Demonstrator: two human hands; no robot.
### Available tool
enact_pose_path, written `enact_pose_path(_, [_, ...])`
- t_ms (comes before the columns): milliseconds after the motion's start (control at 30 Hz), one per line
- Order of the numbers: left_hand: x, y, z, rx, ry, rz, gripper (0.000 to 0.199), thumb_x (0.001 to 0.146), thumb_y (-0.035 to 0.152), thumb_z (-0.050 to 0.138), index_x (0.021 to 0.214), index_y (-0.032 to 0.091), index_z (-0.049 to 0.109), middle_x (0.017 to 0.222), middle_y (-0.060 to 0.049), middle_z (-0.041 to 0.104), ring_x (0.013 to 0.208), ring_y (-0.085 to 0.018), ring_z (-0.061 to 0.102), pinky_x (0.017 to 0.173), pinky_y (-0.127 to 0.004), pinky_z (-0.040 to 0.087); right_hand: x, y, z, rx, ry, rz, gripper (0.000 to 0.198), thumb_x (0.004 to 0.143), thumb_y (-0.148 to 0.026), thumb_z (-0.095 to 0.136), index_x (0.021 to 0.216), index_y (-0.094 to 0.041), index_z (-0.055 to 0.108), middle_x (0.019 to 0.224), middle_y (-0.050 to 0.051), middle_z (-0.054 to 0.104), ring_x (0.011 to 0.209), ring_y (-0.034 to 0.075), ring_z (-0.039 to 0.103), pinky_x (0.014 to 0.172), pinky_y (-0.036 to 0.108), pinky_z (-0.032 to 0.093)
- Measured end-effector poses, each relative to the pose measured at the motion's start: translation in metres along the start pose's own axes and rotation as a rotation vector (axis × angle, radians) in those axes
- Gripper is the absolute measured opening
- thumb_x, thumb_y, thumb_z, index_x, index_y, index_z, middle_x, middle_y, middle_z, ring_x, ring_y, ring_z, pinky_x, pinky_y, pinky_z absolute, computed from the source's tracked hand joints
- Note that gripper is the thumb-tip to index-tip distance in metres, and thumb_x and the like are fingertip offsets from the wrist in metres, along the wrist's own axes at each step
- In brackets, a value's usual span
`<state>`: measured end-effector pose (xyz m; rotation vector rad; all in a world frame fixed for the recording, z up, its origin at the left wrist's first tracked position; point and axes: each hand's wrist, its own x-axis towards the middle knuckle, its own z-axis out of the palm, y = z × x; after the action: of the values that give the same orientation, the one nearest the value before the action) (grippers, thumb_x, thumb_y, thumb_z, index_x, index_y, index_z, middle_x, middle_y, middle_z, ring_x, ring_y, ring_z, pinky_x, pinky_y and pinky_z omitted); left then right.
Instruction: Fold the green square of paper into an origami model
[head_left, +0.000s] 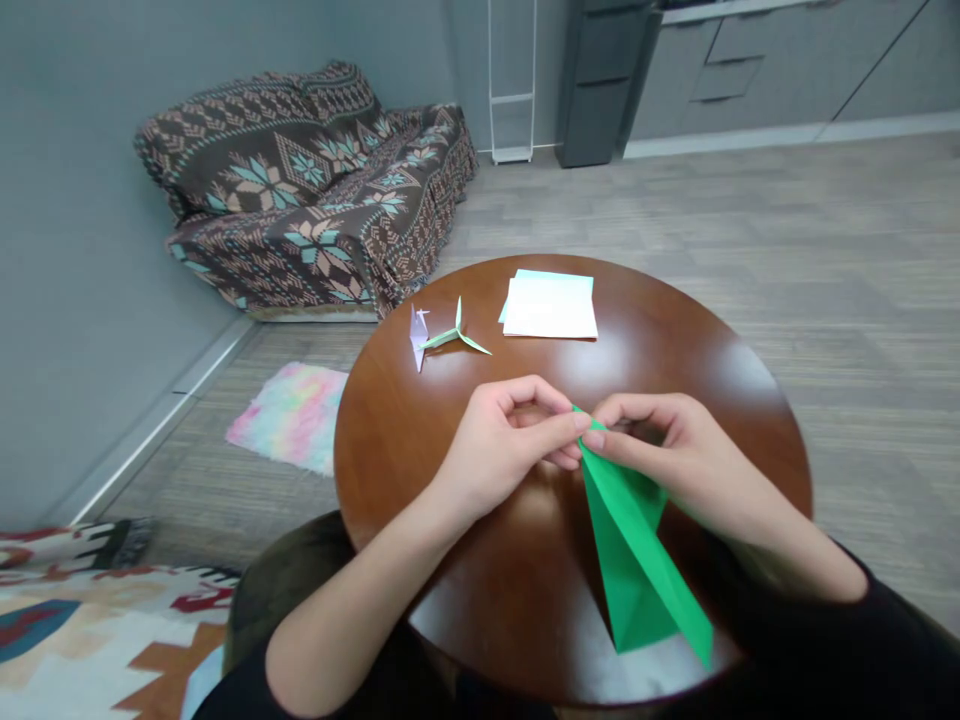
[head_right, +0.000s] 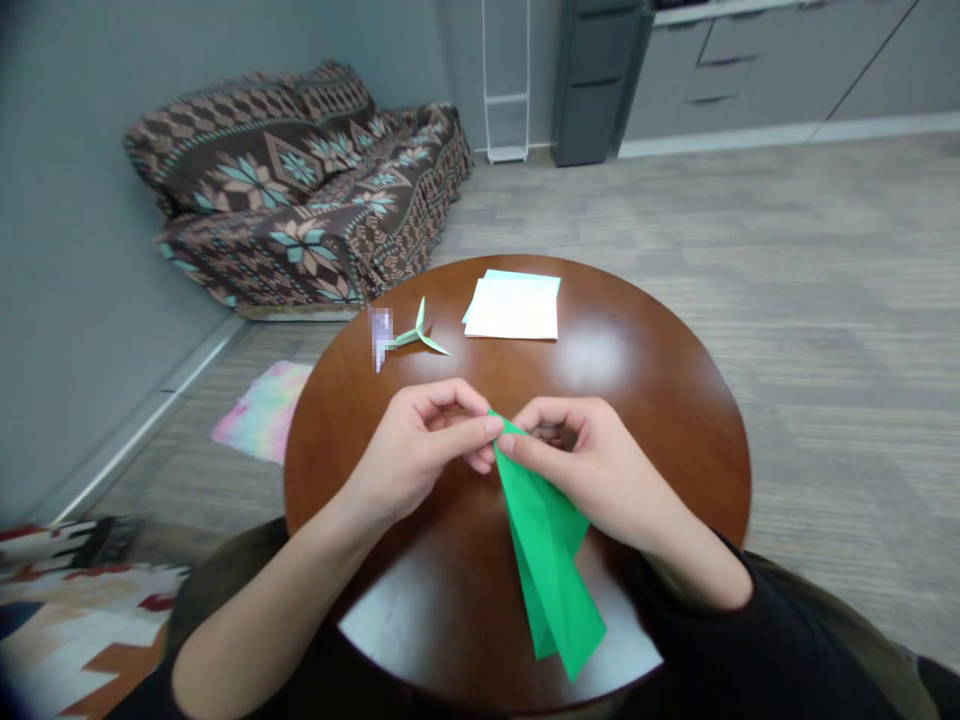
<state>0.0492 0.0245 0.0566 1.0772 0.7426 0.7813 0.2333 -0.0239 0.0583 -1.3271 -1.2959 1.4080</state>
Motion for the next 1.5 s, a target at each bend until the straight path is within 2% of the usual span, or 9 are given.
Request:
enact_pose_path(233, [0.0002, -0.0012, 0.0005, -0.017, 0.008, -0.008, 0.032, 0.070, 0.036, 0.092, 0.076, 0.014, 0.068, 0.059, -0.001, 0.070, 0.053, -0.013, 0.067, 0.057, -0.023, 0.057, -0.0005, -0.0002, -0.0010, -0.014, -0.001, 0.009, 0.035, 0.076, -0.050, 0.086, 0.074, -0.017, 0.074, 0.065, 0.001, 0.063, 0.058, 0.013, 0.049, 0.053, 0.026, 0.038])
enact_pose_path(500, [0.0007, -0.0001, -0.0003, -0.043, 0.029, -0.005, 0.031, 0.068, 0.032, 0.093, 0.075, 0.012, 0.071, 0.060, -0.002, 0.071, 0.053, -0.011, 0.066, 0.056, -0.020, 0.056, -0.0003, 0.0027, -0.0028, -0.023, -0.067, 0.034, 0.030, 0.079, -0.043, 0.085, 0.074, -0.017, 0.072, 0.063, -0.002, 0.057, 0.059, 0.012, 0.048, 0.054, 0.024, 0.036])
enact_pose_path(767, [0.0012, -0.0013, -0.0006, -0.042, 0.053, -0.011, 0.030, 0.067, 0.033, 0.093, 0.073, 0.012, 0.073, 0.064, -0.003, 0.072, 0.053, -0.011, 0.065, 0.058, -0.023, 0.056, -0.0005, 0.0017, -0.0016, -0.055, -0.060, 0.034, 0.028, 0.079, -0.041, 0.082, 0.072, -0.017, 0.071, 0.062, -0.002, 0.056, 0.058, 0.012, 0.047, 0.053, 0.025, 0.036])
enact_pose_path(1067, [0.0032, 0.0046, -0.0050, -0.063, 0.103, 0.059, 0.023, 0.074, 0.029, 0.089, 0.074, 0.012, 0.074, 0.061, -0.001, 0.070, 0.053, -0.009, 0.063, 0.055, -0.017, 0.053, -0.0016, 0.0001, -0.0009, 0.023, -0.069, 0.094, 0.031, 0.073, -0.038, 0.088, 0.067, -0.017, 0.067, 0.058, -0.004, 0.056, 0.053, 0.010, 0.046, 0.049, 0.023, 0.035])
enact_pose_path(1300, [0.0016, -0.0010, -0.0029, 0.036, -0.040, -0.066, 0.025, 0.071, 0.031, 0.091, 0.076, 0.012, 0.076, 0.064, -0.003, 0.072, 0.054, -0.009, 0.065, 0.056, -0.019, 0.055, 0.0018, 0.0014, -0.0017, 0.088, -0.044, 0.060, 0.024, 0.076, -0.035, 0.088, 0.072, -0.016, 0.073, 0.062, -0.003, 0.061, 0.055, 0.009, 0.046, 0.051, 0.022, 0.034])
enact_pose_path(1500, [0.0032, -0.0018, -0.0028, 0.040, 0.015, -0.027, 0.027, 0.072, 0.033, 0.091, 0.072, 0.012, 0.074, 0.059, -0.002, 0.070, 0.052, -0.009, 0.064, 0.053, -0.017, 0.053, 0.0008, 0.0049, -0.0027, 0.069, -0.060, 0.072, 0.023, 0.078, -0.036, 0.087, 0.076, -0.016, 0.076, 0.065, -0.001, 0.064, 0.059, 0.011, 0.050, 0.055, 0.023, 0.038])
